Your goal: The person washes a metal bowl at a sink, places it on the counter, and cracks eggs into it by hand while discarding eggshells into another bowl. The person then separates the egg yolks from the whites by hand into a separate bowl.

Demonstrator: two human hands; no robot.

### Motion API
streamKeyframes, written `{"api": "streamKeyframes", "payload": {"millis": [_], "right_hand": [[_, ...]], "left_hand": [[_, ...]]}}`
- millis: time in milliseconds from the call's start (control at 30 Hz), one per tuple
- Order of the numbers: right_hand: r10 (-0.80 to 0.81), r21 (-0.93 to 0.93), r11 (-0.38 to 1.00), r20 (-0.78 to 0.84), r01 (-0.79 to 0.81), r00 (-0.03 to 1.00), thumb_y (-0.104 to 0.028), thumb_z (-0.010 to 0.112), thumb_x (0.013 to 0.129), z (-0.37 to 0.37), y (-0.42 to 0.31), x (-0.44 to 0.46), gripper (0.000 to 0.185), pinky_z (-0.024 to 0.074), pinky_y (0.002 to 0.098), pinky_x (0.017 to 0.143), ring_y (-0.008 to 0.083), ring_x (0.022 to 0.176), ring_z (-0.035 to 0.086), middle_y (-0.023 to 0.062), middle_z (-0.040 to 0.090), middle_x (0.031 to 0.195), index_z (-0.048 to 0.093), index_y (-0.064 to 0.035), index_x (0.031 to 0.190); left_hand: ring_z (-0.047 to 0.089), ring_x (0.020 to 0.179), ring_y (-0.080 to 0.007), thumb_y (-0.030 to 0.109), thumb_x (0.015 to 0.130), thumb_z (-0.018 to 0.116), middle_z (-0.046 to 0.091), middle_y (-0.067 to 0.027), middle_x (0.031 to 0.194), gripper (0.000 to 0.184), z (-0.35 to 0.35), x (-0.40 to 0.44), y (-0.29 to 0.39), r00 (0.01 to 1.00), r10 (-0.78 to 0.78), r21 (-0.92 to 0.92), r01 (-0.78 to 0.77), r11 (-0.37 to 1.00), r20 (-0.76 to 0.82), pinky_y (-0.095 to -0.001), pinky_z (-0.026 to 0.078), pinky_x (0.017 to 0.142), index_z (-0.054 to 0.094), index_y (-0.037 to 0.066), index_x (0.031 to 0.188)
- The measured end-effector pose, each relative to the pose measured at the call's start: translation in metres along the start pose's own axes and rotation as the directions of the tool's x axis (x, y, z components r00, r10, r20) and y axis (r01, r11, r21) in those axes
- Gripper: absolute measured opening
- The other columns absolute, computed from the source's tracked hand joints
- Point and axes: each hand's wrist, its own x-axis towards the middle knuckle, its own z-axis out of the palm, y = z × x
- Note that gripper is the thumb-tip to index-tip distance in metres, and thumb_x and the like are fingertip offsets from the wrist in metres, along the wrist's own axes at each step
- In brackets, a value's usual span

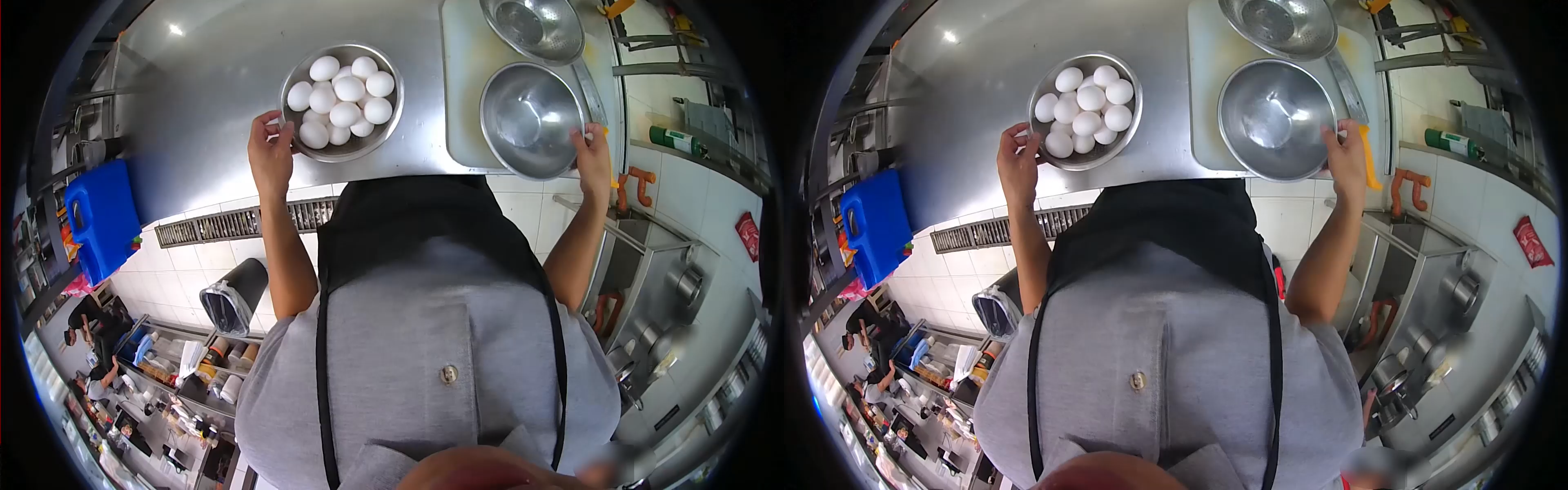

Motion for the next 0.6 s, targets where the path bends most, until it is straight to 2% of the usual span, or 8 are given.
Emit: {"api": "streamKeyframes", "payload": {"millis": [33, 100, 167, 233, 267, 367, 500, 600], "right_hand": [[-0.281, -0.249, 0.937, -0.123, 0.244, 0.952, -0.019, 0.066, 0.090, 0.002, -0.002, 0.001, 0.022, 0.0508, 0.0383, 0.062, 0.0283, 0.069, 0.063, 0.0146, 0.063, 0.083, 0.060, -0.0032, 0.103], [-0.568, -0.760, 0.609, -0.215, 0.229, 0.795, -0.024, 0.066, 0.089, 0.007, -0.042, 0.000, 0.029, 0.0534, 0.0436, 0.075, 0.0344, 0.087, 0.065, 0.0171, 0.065, 0.095, 0.062, -0.0054, 0.111], [-0.583, -0.378, 0.779, -0.141, 0.501, 0.800, -0.022, 0.064, 0.090, 0.047, -0.117, -0.014, 0.025, 0.0536, 0.0438, 0.075, 0.0356, 0.092, 0.064, 0.0170, 0.065, 0.102, 0.064, -0.0061, 0.109], [-0.656, -0.183, 0.688, 0.257, 0.702, 0.710, -0.014, 0.065, 0.087, 0.094, -0.168, -0.033, 0.029, 0.0521, 0.0432, 0.085, 0.0341, 0.101, 0.063, 0.0134, 0.065, 0.108, 0.063, -0.0071, 0.115], [-0.750, -0.099, 0.603, 0.269, 0.792, 0.605, -0.012, 0.061, 0.088, 0.129, -0.181, -0.039, 0.030, 0.0535, 0.0425, 0.085, 0.0327, 0.106, 0.061, 0.0114, 0.064, 0.111, 0.063, -0.0088, 0.118], [-0.809, -0.187, 0.448, 0.333, 0.874, 0.485, -0.014, 0.059, 0.087, 0.217, -0.195, -0.035, 0.024, 0.0554, 0.0427, 0.085, 0.0323, 0.116, 0.059, 0.0072, 0.065, 0.112, 0.065, -0.0127, 0.109], [-0.723, -0.221, 0.421, 0.504, 0.880, 0.473, -0.017, 0.059, 0.086, 0.242, -0.208, -0.023, 0.020, 0.0548, 0.0436, 0.087, 0.0338, 0.121, 0.058, 0.0058, 0.065, 0.113, 0.067, -0.0139, 0.104], [-0.806, -0.255, 0.235, 0.488, 0.938, 0.335, -0.019, 0.063, 0.083, 0.247, -0.201, -0.015, 0.024, 0.0526, 0.0432, 0.093, 0.0329, 0.122, 0.057, 0.0052, 0.065, 0.113, 0.067, -0.0128, 0.106]], "left_hand": [[0.064, 0.070, -0.0147, 0.011, 0.090, 0.067, 0.064, -0.0087, 0.084, 0.031, 0.002, -0.001, 0.001, 1.000, -0.004, -0.001, 0.004, 1.000, 0.004, -0.0283, 0.054, 0.060, 0.058, 0.000, 0.118], [0.064, 0.069, -0.0154, 0.008, 0.087, 0.069, 0.064, -0.0093, 0.084, 0.036, 0.003, -0.001, 0.002, 0.999, 0.008, 0.098, -0.003, 0.995, -0.048, -0.0290, 0.053, 0.060, 0.056, -0.001, 0.120], [0.064, 0.069, -0.0159, 0.007, 0.086, 0.069, 0.064, -0.0094, 0.083, 0.038, 0.002, 0.001, -0.002, 0.999, 0.021, 0.113, -0.016, 0.994, -0.048, -0.0294, 0.053, 0.060, 0.056, -0.001, 0.121], [0.064, 0.068, -0.0164, 0.006, 0.085, 0.070, 0.064, -0.0094, 0.083, 0.041, 0.001, 0.002, -0.004, 0.999, 0.031, 0.129, -0.026, 0.991, -0.037, -0.0299, 0.052, 0.060, 0.055, -0.002, 0.122], [0.064, 0.067, -0.0165, 0.005, 0.085, 0.070, 0.064, -0.0094, 0.082, 0.041, 0.000, 0.002, -0.004, 0.999, 0.034, 0.100, -0.032, 0.995, -0.021, -0.0295, 0.052, 0.060, 0.055, -0.003, 0.122], [0.064, 0.065, -0.0159, 0.004, 0.085, 0.070, 0.064, -0.0085, 0.078, 0.045, -0.002, 0.003, -0.001, 0.998, 0.055, 0.076, -0.058, 0.995, 0.039, -0.0286, 0.051, 0.059, 0.055, -0.005, 0.126], [0.061, 0.060, -0.0126, 0.005, 0.083, 0.069, 0.061, -0.0054, 0.068, 0.051, -0.010, 0.014, -0.016, 0.984, 0.122, 0.244, -0.152, 0.958, 0.132, -0.0278, 0.050, 0.058, 0.055, -0.010, 0.131], [0.060, 0.062, -0.0102, 0.002, 0.084, 0.069, 0.057, -0.0029, 0.068, 0.050, -0.012, 0.017, -0.017, 0.975, 0.135, 0.213, -0.172, 0.962, 0.178, -0.0265, 0.050, 0.057, 0.054, -0.012, 0.130]]}}
